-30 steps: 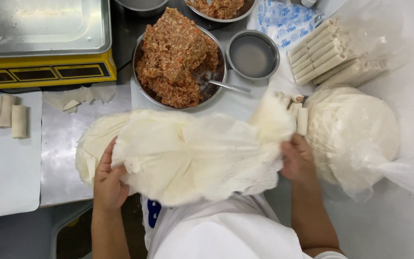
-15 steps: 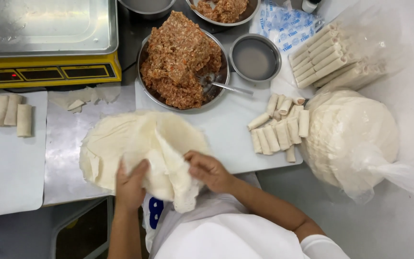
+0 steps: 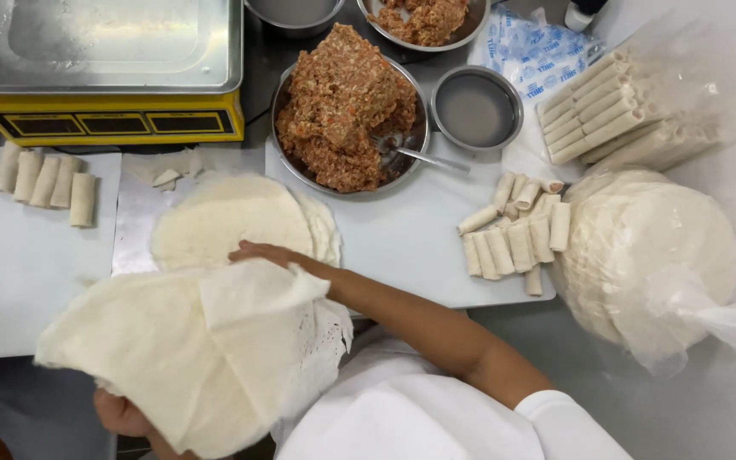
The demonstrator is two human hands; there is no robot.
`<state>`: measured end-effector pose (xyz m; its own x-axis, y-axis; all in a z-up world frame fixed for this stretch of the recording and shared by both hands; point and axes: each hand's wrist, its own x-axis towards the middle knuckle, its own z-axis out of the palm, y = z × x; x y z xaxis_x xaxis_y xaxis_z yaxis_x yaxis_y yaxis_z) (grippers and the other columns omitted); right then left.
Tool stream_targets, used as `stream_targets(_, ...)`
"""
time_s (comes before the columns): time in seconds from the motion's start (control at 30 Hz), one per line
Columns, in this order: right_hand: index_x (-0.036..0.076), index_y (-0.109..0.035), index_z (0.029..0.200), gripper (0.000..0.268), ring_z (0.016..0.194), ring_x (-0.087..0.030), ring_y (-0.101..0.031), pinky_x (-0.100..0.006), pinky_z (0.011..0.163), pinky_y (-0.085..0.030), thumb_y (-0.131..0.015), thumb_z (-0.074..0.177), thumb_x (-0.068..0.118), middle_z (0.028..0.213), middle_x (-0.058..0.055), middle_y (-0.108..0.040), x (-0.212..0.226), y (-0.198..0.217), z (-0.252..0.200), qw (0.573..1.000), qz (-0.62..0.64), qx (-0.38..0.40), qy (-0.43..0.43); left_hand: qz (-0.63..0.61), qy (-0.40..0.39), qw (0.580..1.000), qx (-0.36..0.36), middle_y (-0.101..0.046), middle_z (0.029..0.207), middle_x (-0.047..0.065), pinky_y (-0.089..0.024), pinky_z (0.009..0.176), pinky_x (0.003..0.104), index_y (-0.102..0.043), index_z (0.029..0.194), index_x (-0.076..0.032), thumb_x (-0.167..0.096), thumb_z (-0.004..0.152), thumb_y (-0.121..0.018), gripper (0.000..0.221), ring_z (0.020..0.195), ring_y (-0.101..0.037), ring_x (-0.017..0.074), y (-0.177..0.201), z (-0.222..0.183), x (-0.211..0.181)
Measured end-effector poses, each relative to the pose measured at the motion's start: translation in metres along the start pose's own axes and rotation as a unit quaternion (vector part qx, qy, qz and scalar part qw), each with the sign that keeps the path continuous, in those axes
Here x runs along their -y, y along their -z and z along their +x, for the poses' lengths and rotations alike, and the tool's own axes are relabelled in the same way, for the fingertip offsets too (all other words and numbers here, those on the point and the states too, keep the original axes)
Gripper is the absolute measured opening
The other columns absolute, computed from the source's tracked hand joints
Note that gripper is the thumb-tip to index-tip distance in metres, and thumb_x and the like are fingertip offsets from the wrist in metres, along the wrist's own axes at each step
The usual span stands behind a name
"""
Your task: The person peels sheets of thin dough, places meat filling on a sheet with a fork, and rolls it into a cylinder.
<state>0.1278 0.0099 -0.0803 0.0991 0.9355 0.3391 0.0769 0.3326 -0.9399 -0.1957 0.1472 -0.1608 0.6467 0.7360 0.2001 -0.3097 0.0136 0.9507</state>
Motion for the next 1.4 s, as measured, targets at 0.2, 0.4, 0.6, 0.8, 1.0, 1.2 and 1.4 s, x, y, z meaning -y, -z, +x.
stream_targets(0.2,0.008,-0.028,0.163,0.105,0.15,-0.036,-0.04,-0.056,0.127,-0.035,-0.023,0.091,0.084,0.16,-0.022,-0.042,0.137,0.02,-0.04,0.931,0.346,0.0,-0.114,-0.14,0.118,0.983,0.008,-0.07,0.122,0.02,-0.058,0.095,0.045,-0.059,0.135,0.004,-0.006,0.093,-0.062,0.044,0.111,-0.069,0.0342,-0.129,0.015,-0.084)
stream_targets(0.4,0.017,-0.022,0.163,0.094,0.138,-0.024,-0.051,-0.031,0.094,-0.05,-0.067,0.091,0.056,0.165,-0.011,-0.037,0.211,0.057,-0.095,0.964,0.003,-0.171,-0.202,-0.192,0.104,0.97,0.109,-0.064,0.138,0.014,-0.05,0.111,0.046,-0.05,0.147,-0.009,0.003,0.097,-0.058,0.051,0.127,-0.061,0.0265,-0.202,0.067,-0.101)
stream_targets(0.6,0.011,-0.06,0.087,0.022,0.069,-0.005,-0.045,-0.022,0.063,-0.037,-0.067,0.101,0.026,0.083,0.004,-0.052,0.164,0.049,-0.099,0.93,-0.09,-0.303,-0.187,-0.064,0.076,0.989,0.107,-0.071,0.113,0.008,-0.058,0.092,0.033,-0.058,0.13,-0.003,-0.003,0.096,-0.065,0.035,0.101,-0.068,0.0179,-0.219,0.074,-0.104)
stream_targets(0.8,0.013,-0.058,0.088,0.023,0.055,-0.003,-0.033,-0.021,0.054,-0.028,-0.063,0.103,0.029,0.063,0.008,-0.041,0.2,0.071,-0.125,0.89,-0.226,-0.353,-0.177,-0.054,0.235,0.968,-0.069,-0.065,0.132,0.005,-0.056,0.098,0.035,-0.056,0.14,-0.013,-0.006,0.093,-0.06,0.048,0.122,-0.064,0.0224,-0.226,0.119,-0.175)
stream_targets(1.0,0.013,-0.071,0.089,0.016,0.053,-0.012,-0.055,-0.026,0.052,-0.045,-0.071,0.1,0.025,0.057,-0.006,-0.066,0.155,0.08,-0.146,0.835,-0.225,-0.423,-0.269,-0.003,0.121,0.989,-0.08,-0.071,0.112,0.011,-0.062,0.089,0.038,-0.057,0.133,-0.008,-0.004,0.097,-0.06,0.036,0.098,-0.072,0.0197,-0.209,0.138,-0.139)
stream_targets(1.2,0.01,-0.069,0.1,0.017,0.065,-0.025,-0.066,-0.038,0.061,-0.05,-0.066,0.103,0.026,0.074,-0.018,-0.072,0.169,0.088,-0.178,0.788,-0.331,-0.404,-0.326,0.521,0.001,0.849,-0.089,-0.062,0.123,0.036,-0.049,0.095,0.061,-0.047,0.144,0.011,-0.004,0.107,-0.062,0.042,0.113,-0.062,0.053,-0.137,0.151,-0.102)
stream_targets(1.4,0.016,-0.076,0.102,0.009,0.07,-0.029,-0.073,-0.037,0.064,-0.059,-0.068,0.099,0.017,0.077,-0.008,-0.073,0.249,0.067,-0.13,0.92,-0.355,-0.114,-0.117,0.28,-0.268,0.875,0.29,-0.033,0.162,0.027,-0.016,0.123,0.057,-0.042,0.156,-0.009,-0.045,0.079,-0.085,0.095,0.152,-0.023,0.0492,-0.297,0.121,-0.134)
